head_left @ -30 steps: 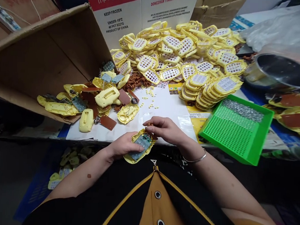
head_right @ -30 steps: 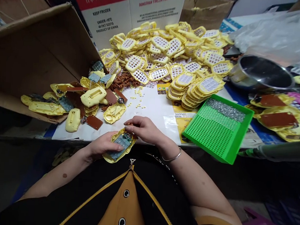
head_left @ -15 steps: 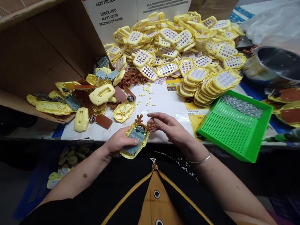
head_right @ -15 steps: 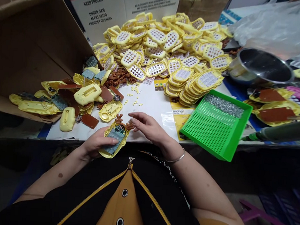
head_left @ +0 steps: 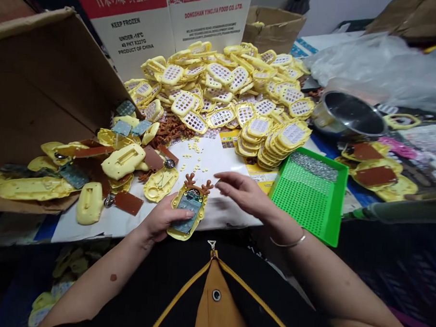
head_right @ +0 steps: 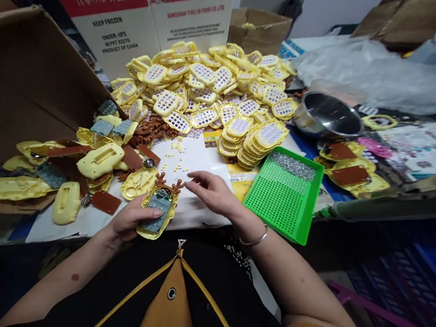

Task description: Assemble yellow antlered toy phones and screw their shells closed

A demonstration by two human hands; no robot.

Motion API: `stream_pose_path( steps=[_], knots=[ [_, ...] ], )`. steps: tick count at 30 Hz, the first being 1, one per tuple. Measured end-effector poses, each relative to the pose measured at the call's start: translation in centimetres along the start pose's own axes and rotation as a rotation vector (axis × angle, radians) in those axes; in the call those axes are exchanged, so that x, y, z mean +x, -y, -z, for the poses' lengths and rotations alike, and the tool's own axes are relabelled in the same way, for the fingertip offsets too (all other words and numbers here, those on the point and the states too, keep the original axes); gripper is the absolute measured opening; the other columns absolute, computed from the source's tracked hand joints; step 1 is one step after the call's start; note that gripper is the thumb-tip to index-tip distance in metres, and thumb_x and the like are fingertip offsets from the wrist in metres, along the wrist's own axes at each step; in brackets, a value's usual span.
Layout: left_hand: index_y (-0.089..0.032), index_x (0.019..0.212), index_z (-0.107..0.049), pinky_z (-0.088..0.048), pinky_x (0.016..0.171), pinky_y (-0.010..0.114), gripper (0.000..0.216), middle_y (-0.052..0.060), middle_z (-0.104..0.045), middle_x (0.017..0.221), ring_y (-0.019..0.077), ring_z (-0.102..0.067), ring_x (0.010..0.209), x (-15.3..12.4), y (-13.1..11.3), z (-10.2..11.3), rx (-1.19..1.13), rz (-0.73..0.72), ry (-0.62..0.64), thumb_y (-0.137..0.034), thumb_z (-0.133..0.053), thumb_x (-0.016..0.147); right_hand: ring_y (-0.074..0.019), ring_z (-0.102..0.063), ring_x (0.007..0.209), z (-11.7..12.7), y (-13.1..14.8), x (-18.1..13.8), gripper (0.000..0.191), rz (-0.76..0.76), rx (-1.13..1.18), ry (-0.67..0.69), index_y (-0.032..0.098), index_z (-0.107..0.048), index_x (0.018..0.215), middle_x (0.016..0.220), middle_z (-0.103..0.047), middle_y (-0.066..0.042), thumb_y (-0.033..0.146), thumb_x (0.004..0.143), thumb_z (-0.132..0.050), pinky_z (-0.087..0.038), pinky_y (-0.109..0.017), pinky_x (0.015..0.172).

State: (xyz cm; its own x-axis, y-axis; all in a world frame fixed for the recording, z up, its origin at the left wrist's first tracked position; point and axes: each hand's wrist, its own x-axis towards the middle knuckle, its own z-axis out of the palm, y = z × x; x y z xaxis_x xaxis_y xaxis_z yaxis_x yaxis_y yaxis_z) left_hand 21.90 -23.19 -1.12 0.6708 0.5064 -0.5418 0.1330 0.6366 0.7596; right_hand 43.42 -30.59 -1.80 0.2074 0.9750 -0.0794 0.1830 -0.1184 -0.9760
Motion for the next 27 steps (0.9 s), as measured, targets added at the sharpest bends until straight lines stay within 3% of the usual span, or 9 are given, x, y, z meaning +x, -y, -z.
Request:
stream_pose_path(
  steps=[3, 5, 7, 9, 13, 16, 24, 27],
  knots=[
    [-0.011, 0.092, -0.064, -0.051, 0.064, 0.030, 0.046, 0.008, -0.071, 0.080, 0.0187, -0.066, 0.067, 1.0, -0.3, -0.2, -0.040, 0.044, -0.022, -0.019, -0.082, 0.051, -0.0183, -0.059, 0.072, 4.8, 1.6, 1.5, 0.035, 0.138, -0.600, -0.244, 0.017, -0.066, 0.104, 0.089, -0.069, -0.010, 0.044, 0.084, -0.056, -0.046, -0.034, 0.068],
    [-0.011, 0.090, -0.064, -0.051, 0.063, 0.029, 0.045, 0.008, -0.071, 0.079, 0.0179, -0.065, 0.066, 1.7, -0.3, -0.1, -0.062, 0.085, -0.038, -0.017, -0.082, 0.049, -0.0239, -0.060, 0.079, 7.4, 2.0, 3.1, 0.028, 0.133, -1.020, -0.358, 0.016, -0.068, 0.100, 0.090, -0.068, -0.014, 0.034, 0.087, -0.051, -0.043, -0.037, 0.069],
    [-0.011, 0.088, -0.064, -0.051, 0.061, 0.027, 0.043, 0.006, -0.070, 0.078, 0.0157, -0.064, 0.064, 2.4, -0.2, 0.2, -0.065, 0.104, -0.059, -0.014, -0.082, 0.049, -0.0284, -0.059, 0.082, 9.1, 2.0, 4.8, 0.026, 0.083, -1.315, -0.371, 0.013, -0.069, 0.097, 0.090, -0.066, -0.017, 0.028, 0.086, -0.051, -0.039, -0.038, 0.067],
    [-0.012, 0.087, -0.064, -0.049, 0.058, 0.024, 0.040, 0.004, -0.069, 0.074, 0.0128, -0.062, 0.060, 3.1, -0.4, 0.6, -0.046, 0.066, -0.107, -0.013, -0.082, 0.051, -0.0300, -0.056, 0.083, 10.0, 1.7, 6.3, 0.026, 0.061, -1.471, -0.342, 0.010, -0.069, 0.095, 0.091, -0.065, -0.020, 0.024, 0.085, -0.050, -0.036, -0.039, 0.066],
    [-0.014, 0.086, -0.061, -0.049, 0.054, 0.023, 0.039, 0.001, -0.068, 0.070, 0.0119, -0.061, 0.056, 4.0, -1.3, 2.0, -0.044, -0.043, -0.270, -0.015, -0.082, 0.053, -0.0282, -0.052, 0.082, 10.7, 1.0, 8.1, 0.025, 0.089, -1.542, -0.307, 0.010, -0.070, 0.085, 0.087, -0.063, -0.019, 0.019, 0.084, -0.047, -0.034, -0.038, 0.066],
    [-0.014, 0.088, -0.059, -0.051, 0.056, 0.025, 0.043, 0.002, -0.070, 0.073, 0.0137, -0.064, 0.058, 4.1, -1.6, 3.0, -0.080, -0.040, -0.323, -0.016, -0.083, 0.052, -0.0266, -0.050, 0.080, 10.8, 0.4, 8.6, 0.024, 0.104, -1.558, -0.275, 0.011, -0.071, 0.080, 0.084, -0.064, -0.018, 0.017, 0.083, -0.047, -0.035, -0.038, 0.066],
    [-0.014, 0.086, -0.061, -0.049, 0.056, 0.024, 0.040, 0.003, -0.069, 0.072, 0.0130, -0.062, 0.058, 3.3, -1.0, 2.7, -0.105, 0.019, -0.209, -0.015, -0.083, 0.053, -0.0273, -0.050, 0.086, 10.4, 0.0, 8.9, 0.032, 0.111, -1.582, -0.259, 0.009, -0.069, 0.089, 0.099, -0.064, -0.019, 0.015, 0.088, -0.038, -0.036, -0.038, 0.073],
    [-0.014, 0.087, -0.063, -0.049, 0.058, 0.024, 0.040, 0.003, -0.068, 0.073, 0.0124, -0.061, 0.059, 3.0, -0.7, 2.3, -0.122, -0.006, -0.197, -0.014, -0.082, 0.052, -0.0270, -0.051, 0.083, 10.4, 0.4, 9.4, 0.030, 0.072, -1.624, -0.256, 0.007, -0.069, 0.092, 0.095, -0.065, -0.020, 0.015, 0.086, -0.040, -0.035, -0.036, 0.071]
  ],
)
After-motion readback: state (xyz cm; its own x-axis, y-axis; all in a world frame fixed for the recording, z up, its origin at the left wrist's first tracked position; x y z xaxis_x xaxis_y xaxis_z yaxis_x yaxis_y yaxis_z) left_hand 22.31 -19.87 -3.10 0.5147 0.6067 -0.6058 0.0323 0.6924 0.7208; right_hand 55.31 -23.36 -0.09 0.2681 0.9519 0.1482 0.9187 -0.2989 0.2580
